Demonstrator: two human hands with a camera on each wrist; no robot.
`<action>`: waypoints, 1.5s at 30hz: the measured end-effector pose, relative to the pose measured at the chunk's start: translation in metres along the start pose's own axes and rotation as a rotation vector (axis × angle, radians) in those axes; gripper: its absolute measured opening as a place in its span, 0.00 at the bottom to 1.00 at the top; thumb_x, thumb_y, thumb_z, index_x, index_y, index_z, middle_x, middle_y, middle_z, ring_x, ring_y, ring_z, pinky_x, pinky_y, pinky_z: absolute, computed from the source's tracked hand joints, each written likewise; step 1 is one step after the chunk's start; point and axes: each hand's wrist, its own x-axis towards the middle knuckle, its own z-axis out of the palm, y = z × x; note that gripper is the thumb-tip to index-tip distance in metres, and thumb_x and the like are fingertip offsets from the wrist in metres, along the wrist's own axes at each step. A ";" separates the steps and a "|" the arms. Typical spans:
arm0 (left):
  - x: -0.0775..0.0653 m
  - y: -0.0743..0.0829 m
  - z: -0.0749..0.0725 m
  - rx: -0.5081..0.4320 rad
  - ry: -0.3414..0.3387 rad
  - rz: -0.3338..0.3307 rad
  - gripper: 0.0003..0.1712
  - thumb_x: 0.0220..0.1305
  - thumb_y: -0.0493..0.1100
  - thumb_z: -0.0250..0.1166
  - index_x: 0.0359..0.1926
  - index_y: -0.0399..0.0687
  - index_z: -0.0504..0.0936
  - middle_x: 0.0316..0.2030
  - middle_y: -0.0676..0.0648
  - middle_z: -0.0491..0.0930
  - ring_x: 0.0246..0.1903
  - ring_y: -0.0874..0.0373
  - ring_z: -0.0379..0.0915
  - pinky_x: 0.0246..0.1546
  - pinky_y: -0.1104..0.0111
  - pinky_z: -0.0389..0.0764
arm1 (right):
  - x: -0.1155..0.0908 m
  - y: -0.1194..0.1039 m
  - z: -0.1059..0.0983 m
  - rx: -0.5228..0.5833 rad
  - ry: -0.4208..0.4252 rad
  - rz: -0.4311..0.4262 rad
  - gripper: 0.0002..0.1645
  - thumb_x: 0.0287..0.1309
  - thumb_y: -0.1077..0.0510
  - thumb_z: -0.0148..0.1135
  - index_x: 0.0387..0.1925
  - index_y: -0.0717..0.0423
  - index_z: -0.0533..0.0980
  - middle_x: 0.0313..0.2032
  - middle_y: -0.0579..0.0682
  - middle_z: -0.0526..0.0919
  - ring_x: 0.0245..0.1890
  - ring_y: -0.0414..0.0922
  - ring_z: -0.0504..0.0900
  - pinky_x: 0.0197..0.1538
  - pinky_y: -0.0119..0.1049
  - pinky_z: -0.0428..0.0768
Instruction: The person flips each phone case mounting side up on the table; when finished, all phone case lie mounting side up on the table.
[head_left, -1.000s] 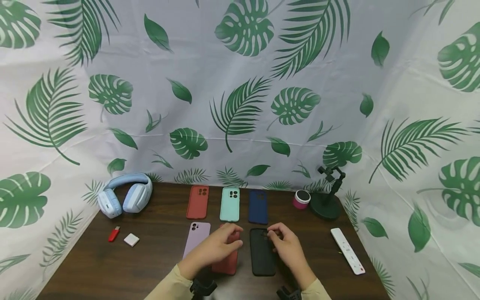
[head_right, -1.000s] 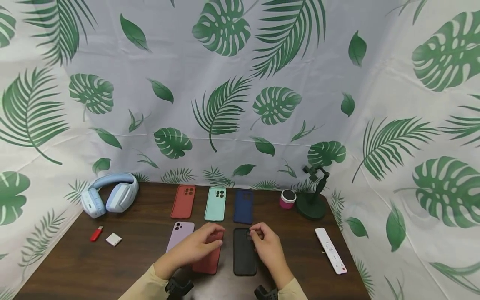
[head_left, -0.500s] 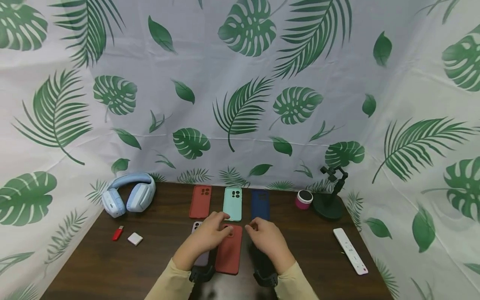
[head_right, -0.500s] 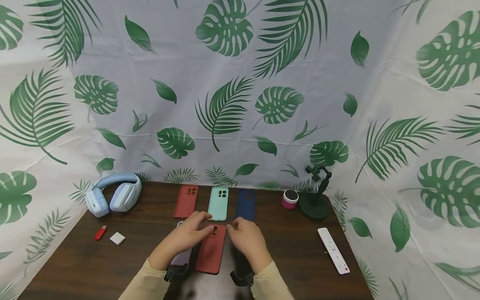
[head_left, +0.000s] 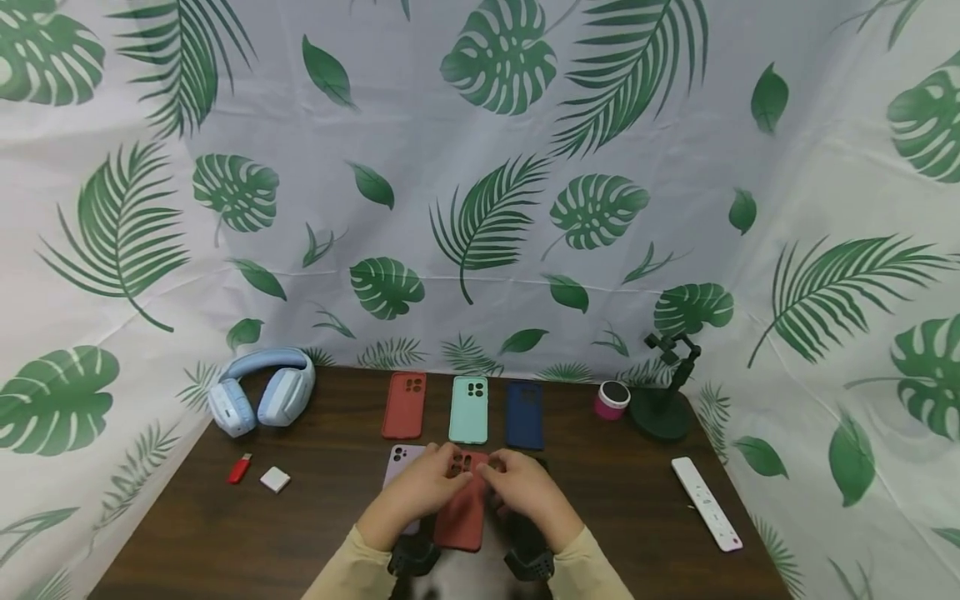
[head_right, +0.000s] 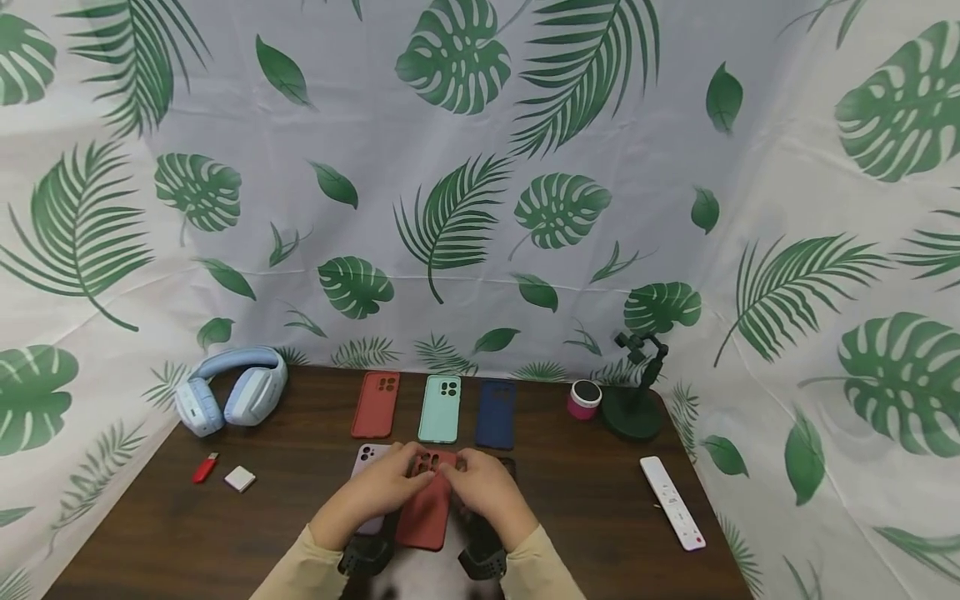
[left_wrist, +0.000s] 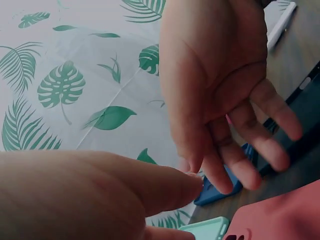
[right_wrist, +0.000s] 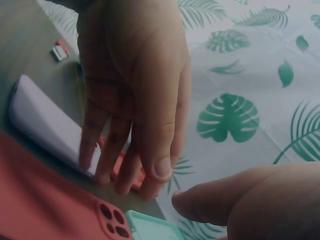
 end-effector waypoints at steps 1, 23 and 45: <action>0.000 0.000 0.001 0.006 -0.009 -0.003 0.21 0.69 0.55 0.64 0.50 0.42 0.77 0.44 0.39 0.74 0.37 0.48 0.75 0.33 0.56 0.75 | 0.000 0.001 0.001 0.002 0.003 -0.001 0.33 0.69 0.40 0.60 0.60 0.64 0.75 0.39 0.58 0.85 0.27 0.51 0.87 0.30 0.47 0.85; 0.002 0.003 0.017 0.138 -0.006 -0.001 0.32 0.65 0.55 0.67 0.55 0.30 0.80 0.50 0.29 0.77 0.49 0.38 0.76 0.47 0.45 0.80 | 0.006 0.010 0.009 0.108 -0.086 0.041 0.23 0.70 0.46 0.59 0.48 0.64 0.78 0.36 0.58 0.83 0.30 0.48 0.84 0.30 0.43 0.86; 0.006 -0.002 0.021 0.167 -0.005 -0.012 0.30 0.61 0.51 0.71 0.55 0.31 0.80 0.43 0.38 0.73 0.39 0.49 0.72 0.38 0.53 0.78 | 0.012 0.011 0.012 0.114 -0.049 0.039 0.29 0.71 0.42 0.58 0.57 0.63 0.76 0.39 0.54 0.86 0.34 0.45 0.87 0.36 0.44 0.86</action>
